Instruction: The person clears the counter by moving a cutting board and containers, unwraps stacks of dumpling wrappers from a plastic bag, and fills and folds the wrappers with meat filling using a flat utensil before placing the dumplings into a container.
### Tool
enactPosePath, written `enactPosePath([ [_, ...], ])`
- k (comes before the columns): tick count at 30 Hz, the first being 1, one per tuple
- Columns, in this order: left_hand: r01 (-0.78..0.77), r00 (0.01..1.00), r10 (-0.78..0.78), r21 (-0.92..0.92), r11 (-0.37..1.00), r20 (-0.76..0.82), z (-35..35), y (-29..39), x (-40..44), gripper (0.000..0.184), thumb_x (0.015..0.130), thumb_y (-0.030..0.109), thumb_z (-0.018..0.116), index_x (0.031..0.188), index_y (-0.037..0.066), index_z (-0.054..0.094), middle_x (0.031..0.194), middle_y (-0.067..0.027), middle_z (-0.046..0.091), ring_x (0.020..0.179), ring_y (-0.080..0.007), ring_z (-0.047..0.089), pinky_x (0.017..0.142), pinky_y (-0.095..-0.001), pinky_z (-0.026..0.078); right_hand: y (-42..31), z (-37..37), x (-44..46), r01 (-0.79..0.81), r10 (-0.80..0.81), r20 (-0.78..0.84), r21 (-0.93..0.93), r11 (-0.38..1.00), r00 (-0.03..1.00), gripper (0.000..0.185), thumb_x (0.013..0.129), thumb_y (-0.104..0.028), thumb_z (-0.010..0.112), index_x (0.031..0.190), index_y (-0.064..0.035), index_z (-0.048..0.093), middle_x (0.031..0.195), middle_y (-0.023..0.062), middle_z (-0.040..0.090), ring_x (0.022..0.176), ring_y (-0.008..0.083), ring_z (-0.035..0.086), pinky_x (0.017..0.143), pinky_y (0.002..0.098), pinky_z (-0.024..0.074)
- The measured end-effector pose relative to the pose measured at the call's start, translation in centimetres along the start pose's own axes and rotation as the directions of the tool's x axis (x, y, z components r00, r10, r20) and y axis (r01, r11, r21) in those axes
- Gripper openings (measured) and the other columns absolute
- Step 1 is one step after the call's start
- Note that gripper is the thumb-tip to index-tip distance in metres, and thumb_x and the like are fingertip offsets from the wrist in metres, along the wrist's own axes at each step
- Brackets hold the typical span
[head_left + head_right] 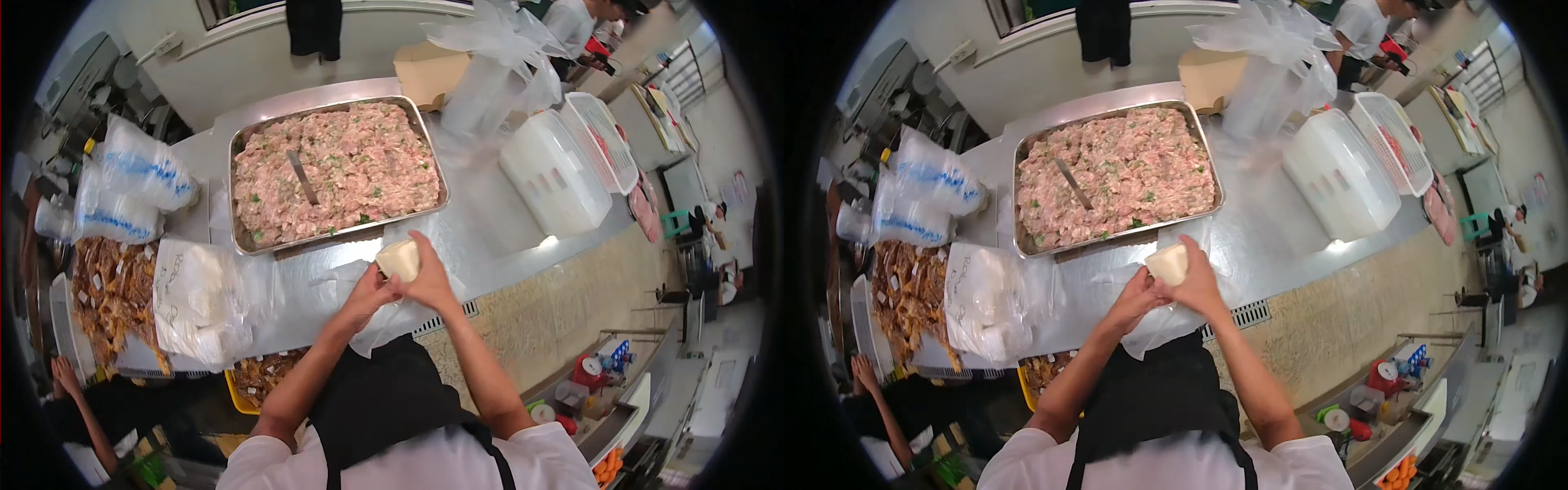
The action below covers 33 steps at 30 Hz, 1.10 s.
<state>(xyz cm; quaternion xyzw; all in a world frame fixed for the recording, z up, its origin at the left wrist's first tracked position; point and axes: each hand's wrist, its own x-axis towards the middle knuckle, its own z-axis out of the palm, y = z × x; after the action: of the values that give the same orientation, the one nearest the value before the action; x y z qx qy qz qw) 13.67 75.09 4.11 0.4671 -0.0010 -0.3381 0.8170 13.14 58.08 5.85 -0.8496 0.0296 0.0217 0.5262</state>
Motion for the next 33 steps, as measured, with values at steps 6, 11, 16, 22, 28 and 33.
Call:
enactPosePath([
  [6,-0.119,0.982,0.123,0.038,0.992,-0.145,1.4,1.8,-1.1,0.06,0.085,0.007,0.079,0.134,-0.002,0.045,0.122,-0.0116,0.062,0.112,-0.0209,0.062,0.096,-0.0337,0.052,-5.3,-0.7,-5.6,0.004,0.022,-0.139,0.187,0.982,0.99,0.105,0.073,-0.028,0.082,0.157,-0.0038,0.023,0.152,0.0219,0.038,0.138,0.0328,0.043,0.112,0.044,0.0372],
  [11,-0.405,0.912,0.261,0.597,0.692,0.316,4.6,0.8,-2.9,0.067,0.081,0.007,0.079,0.137,-0.001,0.044,0.122,-0.0184,0.06,0.113,-0.0333,0.062,0.099,-0.0412,0.049,-1.3,-2.0,-9.5,0.063,0.313,-0.276,0.832,0.551,0.909,0.084,0.101,-0.065,0.03,0.159,-0.0057,0.023,0.16,0.0174,0.033,0.145,0.0313,0.036,0.12,0.0435,0.0285],
  [16,-0.468,0.876,0.142,0.736,0.49,0.462,9.6,-4.6,-1.1,0.069,0.073,0.009,0.083,0.134,0.0,0.051,0.117,-0.0244,0.061,0.11,-0.0429,0.06,0.095,-0.0458,0.049,3.8,-1.6,-17.0,0.216,0.46,-0.427,0.871,0.441,0.779,0.085,0.102,-0.067,0.027,0.155,0.0003,0.03,0.155,0.0166,0.042,0.141,0.0286,0.042,0.119,0.0436,0.0296],
  [22,-0.603,0.771,0.104,0.669,0.434,0.628,15.7,-11.6,-3.4,0.06,0.066,0.014,0.089,0.12,0.004,0.065,0.114,-0.0196,0.067,0.107,-0.0393,0.065,0.091,-0.0452,0.052,9.6,-5.0,-25.5,0.379,0.547,-0.414,0.907,0.182,0.728,0.093,0.098,-0.075,0.025,0.148,0.0014,0.041,0.147,0.0139,0.051,0.134,0.0284,0.05,0.117,0.0437,0.0331],
  [28,-0.557,0.829,0.115,0.788,0.264,0.547,20.7,-19.2,0.4,0.058,0.062,0.023,0.091,0.109,0.001,0.064,0.101,-0.0205,0.069,0.098,-0.0428,0.066,0.081,-0.0464,0.052,11.3,-5.0,-30.4,0.487,0.586,-0.561,0.82,0.3,0.584,0.102,0.093,-0.082,0.025,0.146,0.0031,0.043,0.146,0.0153,0.053,0.132,0.0306,0.053,0.112,0.0432,0.0402],
  [33,-0.63,0.707,-0.008,0.636,0.446,0.707,23.2,-21.4,-2.9,0.06,0.064,0.022,0.091,0.113,0.001,0.064,0.103,-0.0203,0.07,0.098,-0.0411,0.068,0.083,-0.0446,0.053,17.7,-8.6,-35.2,0.55,0.294,-0.519,0.835,-0.03,0.803,0.109,0.09,-0.085,0.023,0.156,0.0022,0.026,0.152,0.0192,0.045,0.139,0.0317,0.045,0.118,0.0425,0.0314],
])
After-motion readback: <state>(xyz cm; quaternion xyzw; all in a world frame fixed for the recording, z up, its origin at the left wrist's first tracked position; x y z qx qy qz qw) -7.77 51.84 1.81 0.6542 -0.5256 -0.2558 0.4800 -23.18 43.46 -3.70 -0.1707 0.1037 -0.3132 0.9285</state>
